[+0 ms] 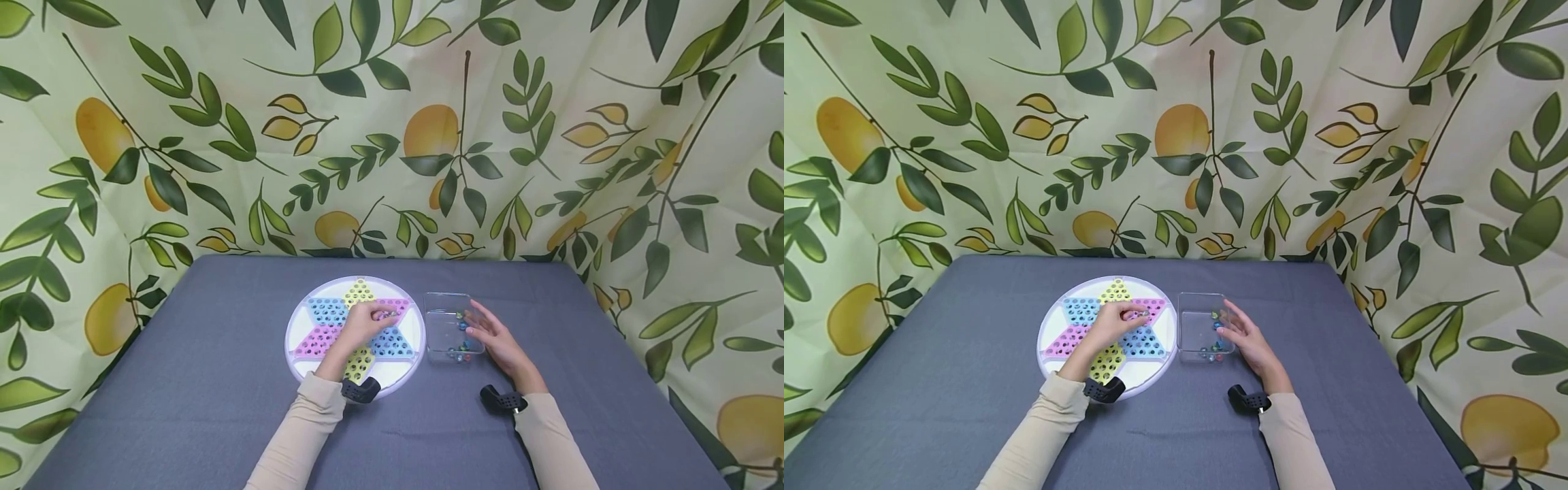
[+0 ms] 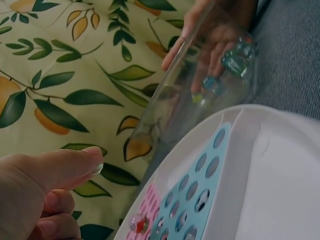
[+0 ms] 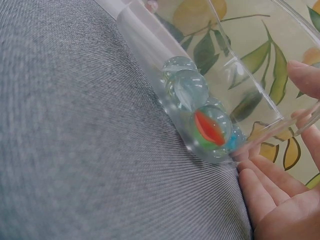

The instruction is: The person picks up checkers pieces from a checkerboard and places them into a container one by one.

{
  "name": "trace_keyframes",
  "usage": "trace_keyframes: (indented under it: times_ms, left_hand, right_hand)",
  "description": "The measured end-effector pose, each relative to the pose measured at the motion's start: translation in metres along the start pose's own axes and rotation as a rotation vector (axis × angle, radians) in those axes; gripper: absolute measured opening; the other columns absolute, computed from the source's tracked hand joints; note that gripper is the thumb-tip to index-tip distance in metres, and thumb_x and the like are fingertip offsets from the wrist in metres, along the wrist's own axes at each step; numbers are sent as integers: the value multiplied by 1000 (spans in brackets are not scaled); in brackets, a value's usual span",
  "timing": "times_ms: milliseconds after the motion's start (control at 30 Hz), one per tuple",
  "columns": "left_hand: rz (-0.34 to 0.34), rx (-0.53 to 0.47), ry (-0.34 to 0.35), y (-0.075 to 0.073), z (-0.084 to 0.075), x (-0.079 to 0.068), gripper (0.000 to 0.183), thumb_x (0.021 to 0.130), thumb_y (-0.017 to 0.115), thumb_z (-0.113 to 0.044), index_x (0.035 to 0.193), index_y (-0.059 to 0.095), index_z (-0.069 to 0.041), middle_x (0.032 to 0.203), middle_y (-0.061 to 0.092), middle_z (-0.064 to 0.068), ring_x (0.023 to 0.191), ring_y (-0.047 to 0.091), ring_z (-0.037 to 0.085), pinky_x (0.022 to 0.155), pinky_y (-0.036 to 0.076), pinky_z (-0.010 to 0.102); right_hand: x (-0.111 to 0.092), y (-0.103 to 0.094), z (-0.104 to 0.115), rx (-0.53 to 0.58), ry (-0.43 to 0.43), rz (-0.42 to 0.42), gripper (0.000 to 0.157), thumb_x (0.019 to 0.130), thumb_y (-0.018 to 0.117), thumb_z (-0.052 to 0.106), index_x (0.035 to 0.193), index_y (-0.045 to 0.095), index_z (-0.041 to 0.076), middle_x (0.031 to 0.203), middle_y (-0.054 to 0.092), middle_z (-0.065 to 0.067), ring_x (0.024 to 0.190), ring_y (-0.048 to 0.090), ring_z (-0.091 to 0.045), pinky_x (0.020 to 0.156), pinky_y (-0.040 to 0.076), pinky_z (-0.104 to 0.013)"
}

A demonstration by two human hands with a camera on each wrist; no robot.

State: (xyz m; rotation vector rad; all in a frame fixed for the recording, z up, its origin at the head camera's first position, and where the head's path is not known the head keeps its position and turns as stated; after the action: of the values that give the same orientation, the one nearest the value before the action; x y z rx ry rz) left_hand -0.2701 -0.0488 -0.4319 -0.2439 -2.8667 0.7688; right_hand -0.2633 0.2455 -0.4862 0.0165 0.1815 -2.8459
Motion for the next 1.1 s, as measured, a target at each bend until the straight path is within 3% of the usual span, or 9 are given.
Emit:
trace_keyframes:
  times_ms: [600,933,1100]
  left_hand:
    - [-23,2,133,16,-19,1,23,80,75,-14,101,74,-3,63,41,-6,58,35,4,60,34,15]
    - [25,0,160,30,-29,0,22,81,73,-11,101,74,0,56,29,-7,55,27,5,51,24,15]
    - [38,6,190,36,-32,-1,23,82,72,-11,101,73,2,57,29,-7,55,27,5,52,24,15]
  right_hand:
    - [0,0,0,-5,-6,0,72,97,53,12,155,10,11,159,17,-26,148,16,-42,119,10,-60]
    - [2,0,0,-10,9,-14,72,97,54,12,155,12,12,159,20,-24,149,20,-38,119,15,-54]
    - [1,0,0,5,3,-6,72,97,53,11,155,11,11,159,18,-25,149,18,-41,120,13,-57]
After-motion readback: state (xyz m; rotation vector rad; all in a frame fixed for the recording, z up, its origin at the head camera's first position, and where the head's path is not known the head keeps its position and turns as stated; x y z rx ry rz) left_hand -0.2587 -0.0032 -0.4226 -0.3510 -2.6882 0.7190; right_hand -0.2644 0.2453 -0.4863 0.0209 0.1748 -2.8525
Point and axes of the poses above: each hand's wrist, its own x-axis towards the middle knuckle, its own y-axis out of the palm, z = x × y, the point moved 2 cm from there along x, towards the middle knuckle
